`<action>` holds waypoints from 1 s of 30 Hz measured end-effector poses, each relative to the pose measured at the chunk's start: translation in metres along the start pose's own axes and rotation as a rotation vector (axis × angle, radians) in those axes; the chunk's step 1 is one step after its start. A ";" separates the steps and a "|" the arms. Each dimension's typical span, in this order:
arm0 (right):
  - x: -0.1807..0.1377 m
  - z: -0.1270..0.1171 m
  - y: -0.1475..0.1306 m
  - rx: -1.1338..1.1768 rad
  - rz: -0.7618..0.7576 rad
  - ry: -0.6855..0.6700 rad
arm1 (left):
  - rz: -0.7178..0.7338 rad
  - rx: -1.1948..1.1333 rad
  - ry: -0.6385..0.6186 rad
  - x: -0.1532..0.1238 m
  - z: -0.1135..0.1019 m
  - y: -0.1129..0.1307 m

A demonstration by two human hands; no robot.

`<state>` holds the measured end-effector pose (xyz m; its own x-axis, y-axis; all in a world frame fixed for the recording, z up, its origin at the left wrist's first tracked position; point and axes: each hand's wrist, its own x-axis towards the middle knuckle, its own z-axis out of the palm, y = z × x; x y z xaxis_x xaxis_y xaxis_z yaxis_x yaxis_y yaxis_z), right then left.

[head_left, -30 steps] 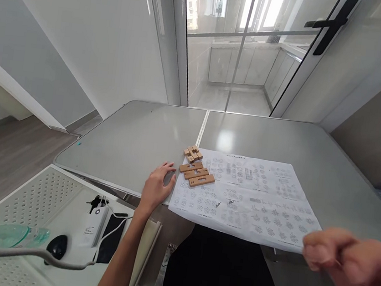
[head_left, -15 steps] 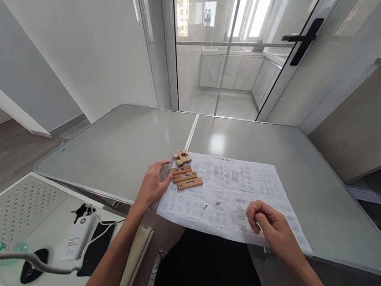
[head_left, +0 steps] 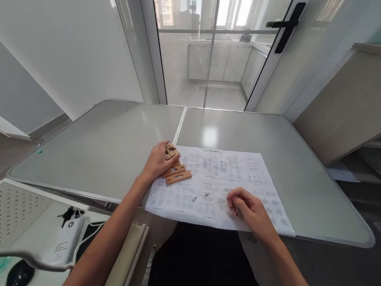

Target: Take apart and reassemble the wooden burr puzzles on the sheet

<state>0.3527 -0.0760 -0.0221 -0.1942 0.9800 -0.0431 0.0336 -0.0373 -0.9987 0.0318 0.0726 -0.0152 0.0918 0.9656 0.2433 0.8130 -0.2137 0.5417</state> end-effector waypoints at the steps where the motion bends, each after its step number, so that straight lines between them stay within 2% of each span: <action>1: 0.000 0.000 0.000 0.005 0.000 -0.005 | -0.001 0.005 -0.003 0.001 0.002 -0.001; 11: 0.002 0.000 -0.006 0.012 -0.007 -0.021 | 0.048 0.028 0.060 0.012 0.010 -0.008; 18: 0.001 0.000 -0.004 0.006 -0.003 -0.022 | 0.032 -0.005 0.100 0.008 0.007 -0.007; 26: 0.000 0.002 -0.005 -0.018 0.012 0.004 | 0.065 -0.064 0.209 0.004 0.002 0.003; 30: 0.000 0.003 -0.003 -0.030 0.001 0.022 | 0.102 -0.123 0.199 0.000 -0.001 0.017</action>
<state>0.3492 -0.0765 -0.0192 -0.1729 0.9840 -0.0431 0.0634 -0.0325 -0.9975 0.0452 0.0688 -0.0056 0.0448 0.8928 0.4482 0.7283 -0.3362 0.5970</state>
